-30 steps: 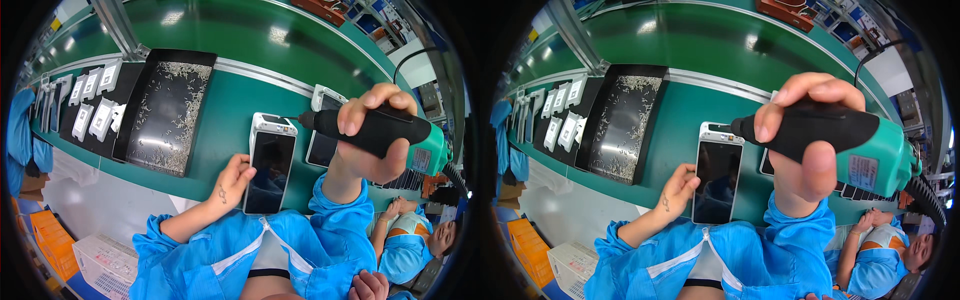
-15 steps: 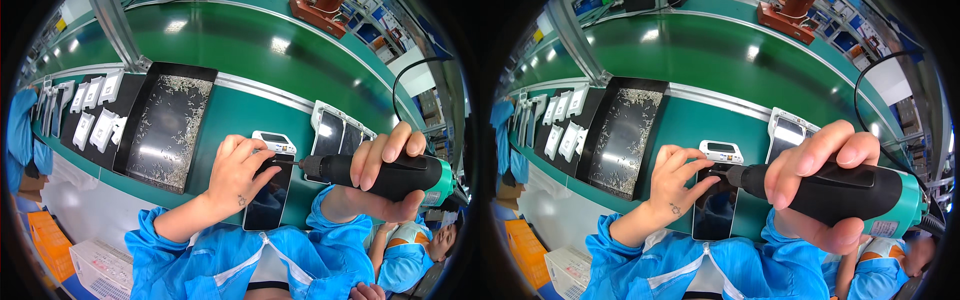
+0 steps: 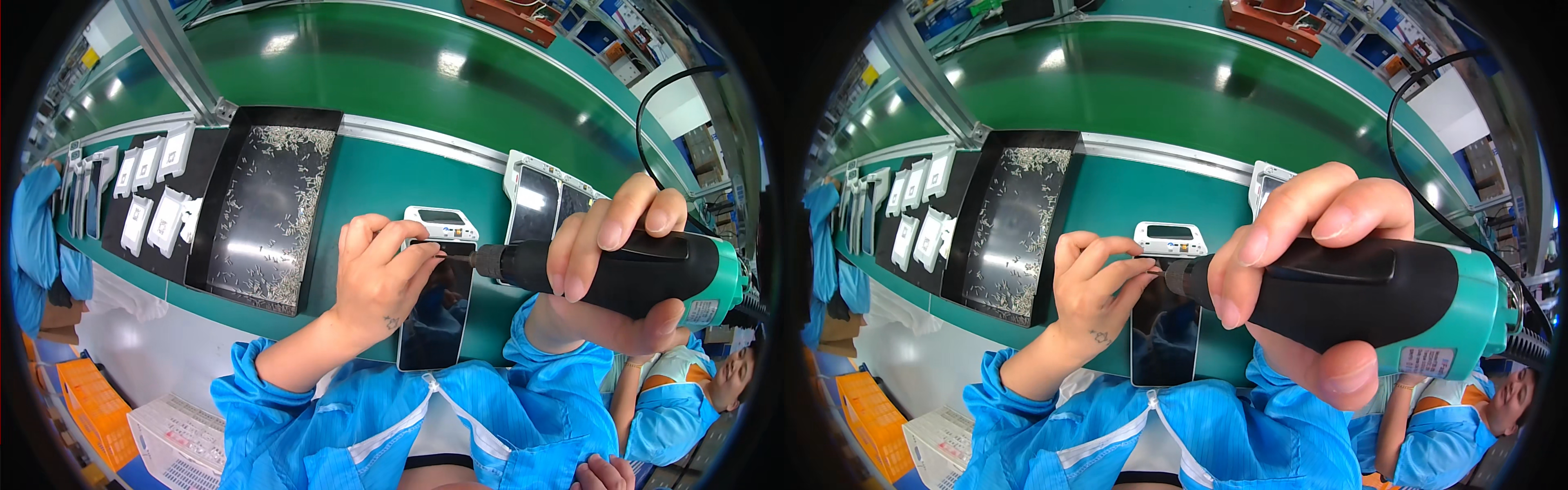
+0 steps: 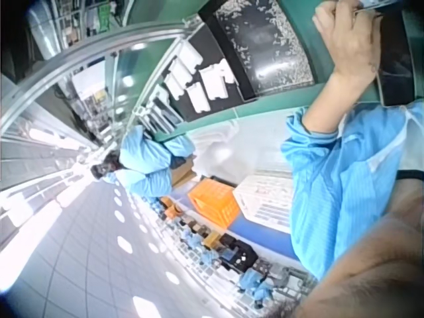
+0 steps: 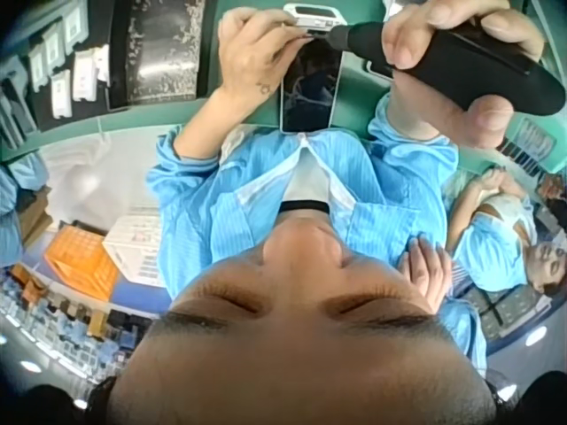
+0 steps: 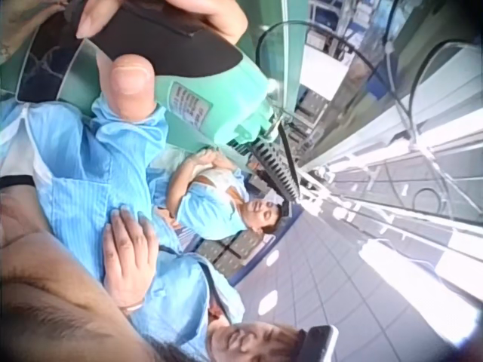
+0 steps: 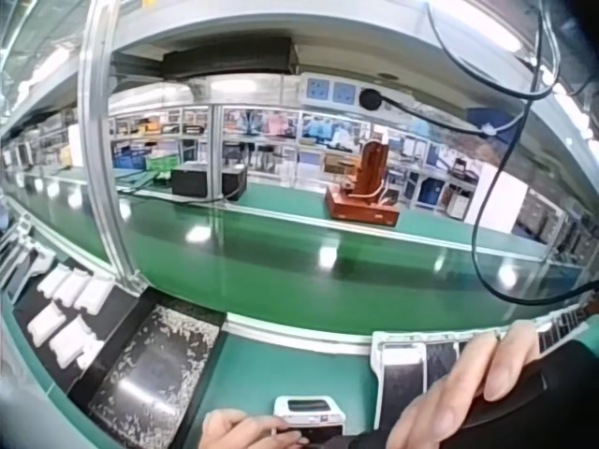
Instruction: The person assembles electronic devices by fastening screws into casings with an electric screwdriver.
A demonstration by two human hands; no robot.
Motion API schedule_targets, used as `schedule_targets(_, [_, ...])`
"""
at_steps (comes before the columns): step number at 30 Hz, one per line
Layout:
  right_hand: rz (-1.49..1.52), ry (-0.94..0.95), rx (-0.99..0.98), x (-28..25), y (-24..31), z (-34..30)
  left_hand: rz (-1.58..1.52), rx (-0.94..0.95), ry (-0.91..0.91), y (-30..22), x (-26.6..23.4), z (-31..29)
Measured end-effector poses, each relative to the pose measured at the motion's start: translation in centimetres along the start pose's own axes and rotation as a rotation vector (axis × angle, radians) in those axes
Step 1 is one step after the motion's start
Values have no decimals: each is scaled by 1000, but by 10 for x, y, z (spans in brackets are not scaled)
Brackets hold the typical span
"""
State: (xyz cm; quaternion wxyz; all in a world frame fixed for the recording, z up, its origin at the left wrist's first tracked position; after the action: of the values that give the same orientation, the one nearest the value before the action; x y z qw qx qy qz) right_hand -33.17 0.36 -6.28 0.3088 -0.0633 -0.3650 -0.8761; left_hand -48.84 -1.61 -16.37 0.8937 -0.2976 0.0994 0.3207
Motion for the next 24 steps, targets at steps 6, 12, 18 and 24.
schedule_targets(6, [6,-19,-19,3,-3,-1,-39,-31,-10,2,3,1])
schedule_targets(12, [-17,23,-23,1,-4,1,1,-62,63,1,-5,5])
schedule_targets(18, [-56,25,-64,-4,-5,1,-66,-148,253,3,-22,-31])
schedule_targets(24, [-142,94,-73,1,-26,-1,-69,-46,384,-16,-14,-55])
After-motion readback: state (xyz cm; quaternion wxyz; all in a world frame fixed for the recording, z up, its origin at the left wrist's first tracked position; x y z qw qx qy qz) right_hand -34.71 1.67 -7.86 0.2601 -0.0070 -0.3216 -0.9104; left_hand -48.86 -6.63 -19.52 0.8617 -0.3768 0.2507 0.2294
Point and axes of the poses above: each hand's wrist, its own z-axis towards the middle knuckle, its own x-axis out of the palm, y = z × x, the point moved 1 cm from there along z, towards the middle knuckle, and after that the axes turned 11 degrees about -y, right-handed, at the moved point
